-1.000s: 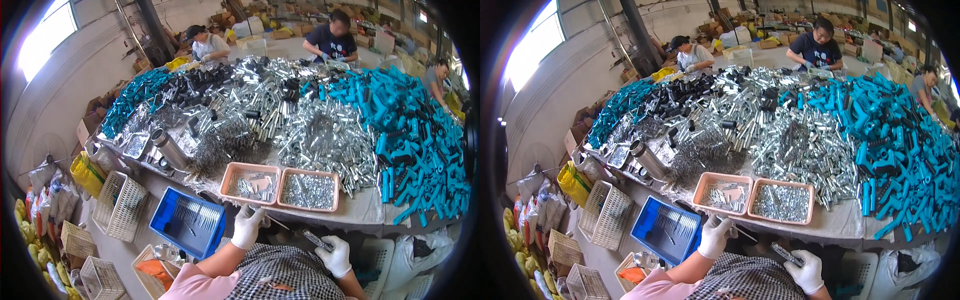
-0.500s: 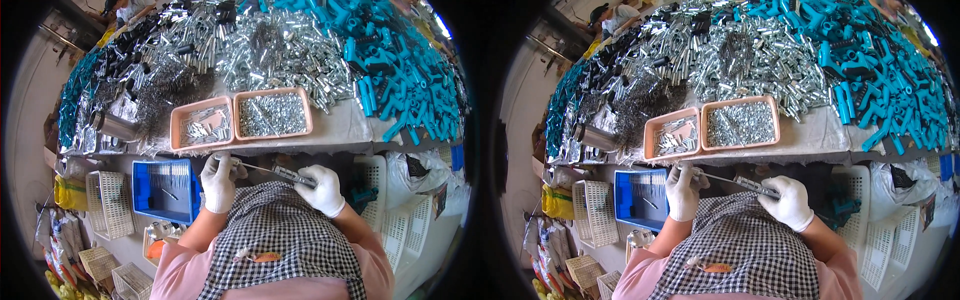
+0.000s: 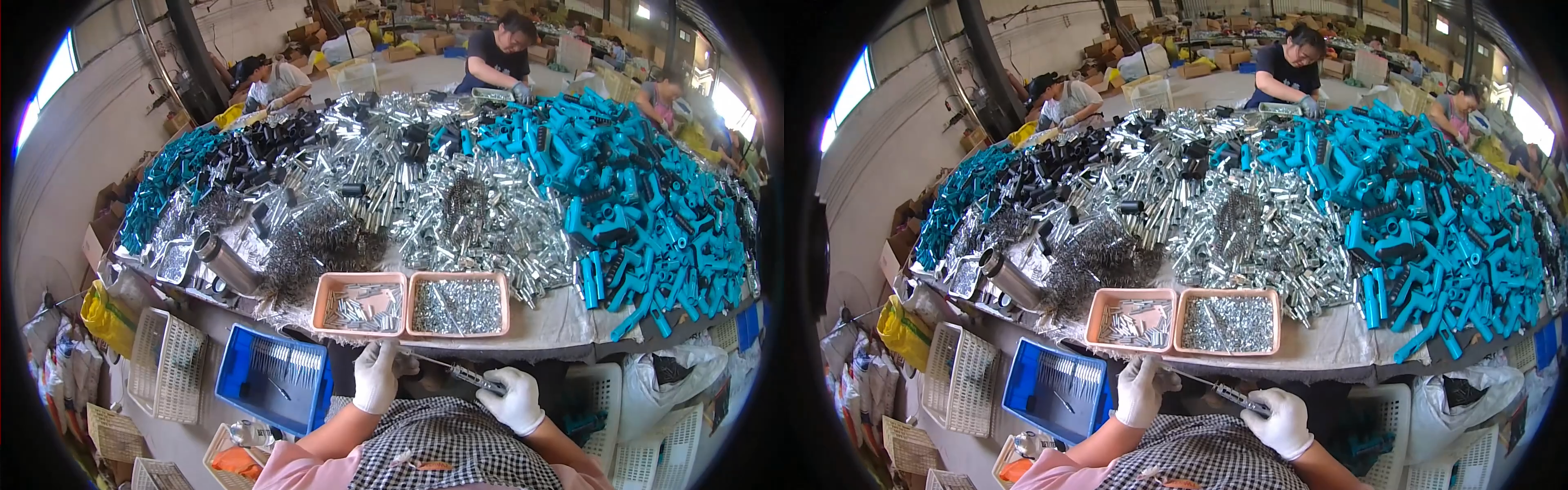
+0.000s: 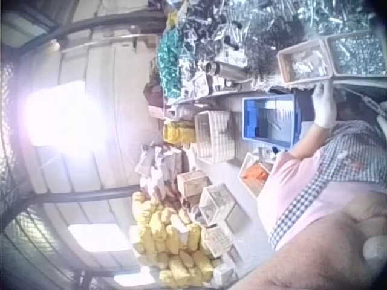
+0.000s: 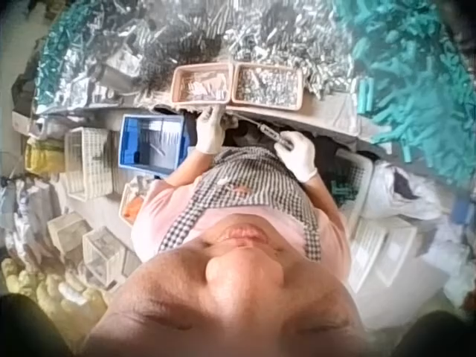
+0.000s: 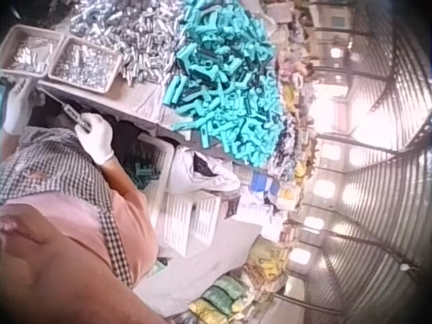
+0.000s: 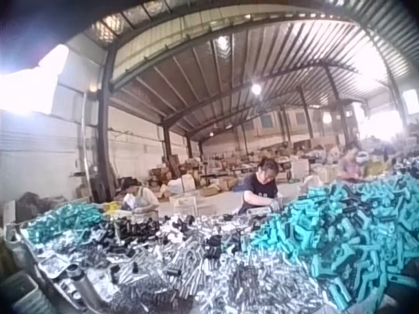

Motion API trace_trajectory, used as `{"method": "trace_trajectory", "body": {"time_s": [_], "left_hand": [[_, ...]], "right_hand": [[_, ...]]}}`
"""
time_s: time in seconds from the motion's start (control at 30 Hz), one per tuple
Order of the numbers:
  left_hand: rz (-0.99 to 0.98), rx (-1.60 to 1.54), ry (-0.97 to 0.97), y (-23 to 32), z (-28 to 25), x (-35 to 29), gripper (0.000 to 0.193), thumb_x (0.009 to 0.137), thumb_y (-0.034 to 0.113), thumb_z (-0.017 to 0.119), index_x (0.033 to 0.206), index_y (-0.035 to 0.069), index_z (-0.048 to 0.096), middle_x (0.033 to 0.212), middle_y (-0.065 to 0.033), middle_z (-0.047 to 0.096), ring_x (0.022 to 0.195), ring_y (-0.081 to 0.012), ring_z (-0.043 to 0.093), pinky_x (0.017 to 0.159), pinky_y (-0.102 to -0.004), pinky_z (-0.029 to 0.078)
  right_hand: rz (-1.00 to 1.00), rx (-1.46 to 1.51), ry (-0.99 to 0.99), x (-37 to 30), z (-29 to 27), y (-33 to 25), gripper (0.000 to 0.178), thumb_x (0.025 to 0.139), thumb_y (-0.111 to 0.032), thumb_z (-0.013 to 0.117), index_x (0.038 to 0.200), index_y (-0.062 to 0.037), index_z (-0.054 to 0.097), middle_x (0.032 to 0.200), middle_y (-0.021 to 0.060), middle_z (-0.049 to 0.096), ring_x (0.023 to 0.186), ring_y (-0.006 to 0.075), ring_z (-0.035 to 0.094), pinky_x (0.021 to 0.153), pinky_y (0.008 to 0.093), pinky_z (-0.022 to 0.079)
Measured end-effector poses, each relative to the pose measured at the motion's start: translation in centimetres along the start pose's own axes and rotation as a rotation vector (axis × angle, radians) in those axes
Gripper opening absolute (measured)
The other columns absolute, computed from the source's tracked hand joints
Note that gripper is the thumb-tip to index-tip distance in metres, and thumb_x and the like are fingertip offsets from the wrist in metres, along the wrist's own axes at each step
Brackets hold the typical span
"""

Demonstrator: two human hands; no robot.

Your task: Assembling metal components with plastic handles using an electric screwdriver at a manufacturing workbench.

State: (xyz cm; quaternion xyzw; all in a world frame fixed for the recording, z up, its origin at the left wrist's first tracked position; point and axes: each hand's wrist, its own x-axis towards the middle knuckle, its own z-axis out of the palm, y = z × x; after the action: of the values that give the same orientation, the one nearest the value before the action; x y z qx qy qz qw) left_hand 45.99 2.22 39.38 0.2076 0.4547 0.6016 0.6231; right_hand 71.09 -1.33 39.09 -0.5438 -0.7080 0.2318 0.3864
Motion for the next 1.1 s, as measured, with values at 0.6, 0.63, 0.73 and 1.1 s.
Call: {"method": "trace_trajectory", "body": {"time_s": [0.6, 0.63, 0.73, 1.1], "left_hand": [[0.027, 0.007, 0.009, 0.5, -0.4, -0.4, 0.024, 0.104, 0.026, 0.052, 0.097, 0.003, 0.056, 0.084, -0.0094, 0.062, 0.068, -0.0205, 0.064, 0.06, -0.0353, 0.057], [0.038, 0.006, 0.009, 0.4, -0.5, -0.3, 0.024, 0.104, 0.026, 0.051, 0.098, 0.004, 0.056, 0.083, -0.0097, 0.063, 0.068, -0.0206, 0.064, 0.061, -0.0353, 0.057], [0.046, 0.04, 0.009, 0.4, -0.2, -0.2, 0.024, 0.105, 0.025, 0.049, 0.097, 0.003, 0.057, 0.081, -0.01, 0.064, 0.065, -0.0208, 0.064, 0.06, -0.0345, 0.057], [-0.006, 0.024, -0.003, -0.6, -1.0, -0.3, 0.021, 0.104, 0.021, 0.05, 0.099, 0.003, 0.058, 0.083, -0.0132, 0.066, 0.068, -0.0244, 0.065, 0.06, -0.0375, 0.056]], "right_hand": [[-0.081, 0.029, -0.009, -0.6, -0.4, 0.4, 0.027, 0.067, -0.015, 0.081, 0.088, -0.0044, 0.07, 0.084, 0.015, 0.069, 0.073, 0.0339, 0.068, 0.066, 0.0402, 0.054], [-0.097, 0.01, -0.01, -0.4, -0.6, 0.4, 0.027, 0.066, -0.014, 0.081, 0.089, -0.0044, 0.069, 0.083, 0.0148, 0.068, 0.073, 0.0336, 0.068, 0.066, 0.0401, 0.054], [-0.094, 0.039, 0.028, -0.4, -0.5, 0.4, 0.027, 0.066, -0.012, 0.081, 0.088, -0.0033, 0.069, 0.082, 0.0149, 0.069, 0.072, 0.0329, 0.068, 0.064, 0.0378, 0.054], [-0.073, 0.049, 0.02, -1.2, -0.2, 1.0, 0.029, 0.065, -0.012, 0.083, 0.089, -0.0038, 0.068, 0.083, 0.0138, 0.07, 0.071, 0.0303, 0.069, 0.063, 0.0359, 0.055]]}}
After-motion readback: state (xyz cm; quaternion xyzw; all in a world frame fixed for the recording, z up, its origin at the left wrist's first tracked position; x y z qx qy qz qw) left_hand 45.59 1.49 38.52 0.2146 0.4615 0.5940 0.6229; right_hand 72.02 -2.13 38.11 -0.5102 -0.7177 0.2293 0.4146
